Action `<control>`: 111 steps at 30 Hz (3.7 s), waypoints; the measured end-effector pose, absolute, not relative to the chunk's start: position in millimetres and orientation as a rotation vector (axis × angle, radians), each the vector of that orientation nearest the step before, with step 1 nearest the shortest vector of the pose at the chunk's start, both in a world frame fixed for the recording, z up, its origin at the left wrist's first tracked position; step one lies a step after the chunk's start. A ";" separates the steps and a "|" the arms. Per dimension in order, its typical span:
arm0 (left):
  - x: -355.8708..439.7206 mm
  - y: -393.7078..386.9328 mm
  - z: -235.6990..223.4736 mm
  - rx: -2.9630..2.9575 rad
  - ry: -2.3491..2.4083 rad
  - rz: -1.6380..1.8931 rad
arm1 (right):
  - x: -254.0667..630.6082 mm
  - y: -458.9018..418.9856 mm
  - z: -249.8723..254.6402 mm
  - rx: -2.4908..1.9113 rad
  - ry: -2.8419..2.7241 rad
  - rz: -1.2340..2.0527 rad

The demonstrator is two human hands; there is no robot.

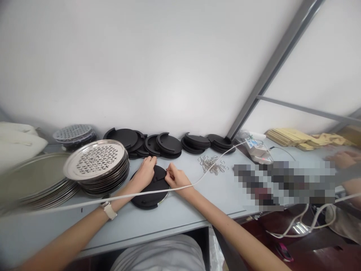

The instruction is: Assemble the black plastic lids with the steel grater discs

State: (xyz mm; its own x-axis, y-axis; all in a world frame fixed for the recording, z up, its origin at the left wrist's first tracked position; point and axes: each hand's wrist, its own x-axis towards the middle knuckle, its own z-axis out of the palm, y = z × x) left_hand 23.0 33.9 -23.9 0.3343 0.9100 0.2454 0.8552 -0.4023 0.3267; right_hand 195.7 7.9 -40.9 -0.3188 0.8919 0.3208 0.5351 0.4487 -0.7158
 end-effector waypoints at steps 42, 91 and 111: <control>23.4 36.8 -20.5 2.534 1.622 0.462 | 205.6 13.9 -34.6 -1.225 -1.944 0.432; 21.2 37.7 -23.9 2.532 1.612 0.448 | 206.4 13.0 -38.4 -1.119 -1.958 0.712; 21.2 36.8 -22.6 2.533 1.621 0.437 | 209.5 15.5 -41.6 -1.081 -1.820 1.058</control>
